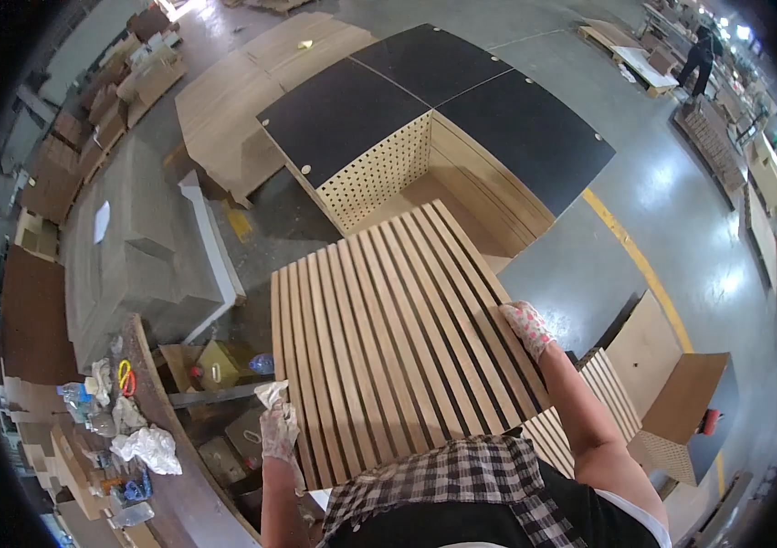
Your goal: The person moves a slatted wooden panel and a board to a workbench. They clean the board with liquid from a bottle and a cloth, then wipe and rub the slatted wooden panel using a tool, a block, and cloths.
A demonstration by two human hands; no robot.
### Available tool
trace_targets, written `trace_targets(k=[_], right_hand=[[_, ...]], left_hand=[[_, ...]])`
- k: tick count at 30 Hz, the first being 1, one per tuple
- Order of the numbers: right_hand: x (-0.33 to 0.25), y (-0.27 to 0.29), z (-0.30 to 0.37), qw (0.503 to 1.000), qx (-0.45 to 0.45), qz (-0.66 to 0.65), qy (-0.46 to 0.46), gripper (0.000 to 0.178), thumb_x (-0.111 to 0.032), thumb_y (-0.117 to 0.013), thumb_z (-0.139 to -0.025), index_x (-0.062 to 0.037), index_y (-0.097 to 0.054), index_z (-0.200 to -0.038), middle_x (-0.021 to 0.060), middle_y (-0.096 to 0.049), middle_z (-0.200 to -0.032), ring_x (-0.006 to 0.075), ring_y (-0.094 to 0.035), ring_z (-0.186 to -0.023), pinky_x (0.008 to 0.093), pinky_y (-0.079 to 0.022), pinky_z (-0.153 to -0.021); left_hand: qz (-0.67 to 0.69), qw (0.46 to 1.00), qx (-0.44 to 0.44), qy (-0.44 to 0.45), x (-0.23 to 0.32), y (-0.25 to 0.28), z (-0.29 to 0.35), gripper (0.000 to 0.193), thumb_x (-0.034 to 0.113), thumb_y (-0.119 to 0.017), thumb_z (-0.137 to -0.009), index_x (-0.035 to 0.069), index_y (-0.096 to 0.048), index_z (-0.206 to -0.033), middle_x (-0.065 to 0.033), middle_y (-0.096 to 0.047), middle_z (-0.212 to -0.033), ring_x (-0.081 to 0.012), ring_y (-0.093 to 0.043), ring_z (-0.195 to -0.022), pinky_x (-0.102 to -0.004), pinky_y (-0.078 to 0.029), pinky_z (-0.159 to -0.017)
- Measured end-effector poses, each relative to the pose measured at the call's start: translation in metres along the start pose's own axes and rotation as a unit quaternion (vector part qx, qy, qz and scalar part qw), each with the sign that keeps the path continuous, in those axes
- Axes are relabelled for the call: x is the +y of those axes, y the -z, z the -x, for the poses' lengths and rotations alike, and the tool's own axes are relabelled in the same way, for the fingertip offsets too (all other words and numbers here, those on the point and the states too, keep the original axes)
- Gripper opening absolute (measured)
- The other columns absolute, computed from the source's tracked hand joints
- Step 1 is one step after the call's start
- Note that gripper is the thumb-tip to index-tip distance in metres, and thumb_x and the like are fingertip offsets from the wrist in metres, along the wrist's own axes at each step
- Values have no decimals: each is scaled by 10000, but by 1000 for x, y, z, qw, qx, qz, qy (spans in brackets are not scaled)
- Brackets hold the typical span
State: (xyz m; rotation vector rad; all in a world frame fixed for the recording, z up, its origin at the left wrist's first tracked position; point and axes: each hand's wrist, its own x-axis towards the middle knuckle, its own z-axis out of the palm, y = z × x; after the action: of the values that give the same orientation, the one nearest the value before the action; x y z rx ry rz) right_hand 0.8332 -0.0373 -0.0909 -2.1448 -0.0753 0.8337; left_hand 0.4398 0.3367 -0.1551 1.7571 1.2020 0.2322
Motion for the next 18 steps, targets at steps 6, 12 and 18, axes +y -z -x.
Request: trace_targets(k=[6,12,18], right_hand=[[9,18,-27,975,14,184,-121,388,-283,-451,-802,44,-613,-934,233,-620,-914,315,-600,-902,357,-446,-799],[66,31,-93,972,-48,192,-128,393,-318,-484,-826,42,-597,-935,224,-607,-963,344,-578,-928,373,-445,-813],[82,27,-190,962,-61,250,-93,365,-298,-470,-828,30,-598,-925,252,-599,-943,383,-566,-928,406,-450,-796]], left_hand=[[44,984,-92,147,67,-65,-19,284,238,-471,-889,87,-544,-659,33,-473,-558,-68,-404,-458,-248,-323,-401],[116,941,-89,306,52,-105,-55,250,261,-464,-901,94,-574,-751,5,-549,-657,-100,-508,-525,-261,-390,-425],[-291,952,-97,-4,-51,-140,-60,200,150,-460,-863,24,-561,-981,-82,-605,-718,-228,-595,-642,-345,-472,-551]])
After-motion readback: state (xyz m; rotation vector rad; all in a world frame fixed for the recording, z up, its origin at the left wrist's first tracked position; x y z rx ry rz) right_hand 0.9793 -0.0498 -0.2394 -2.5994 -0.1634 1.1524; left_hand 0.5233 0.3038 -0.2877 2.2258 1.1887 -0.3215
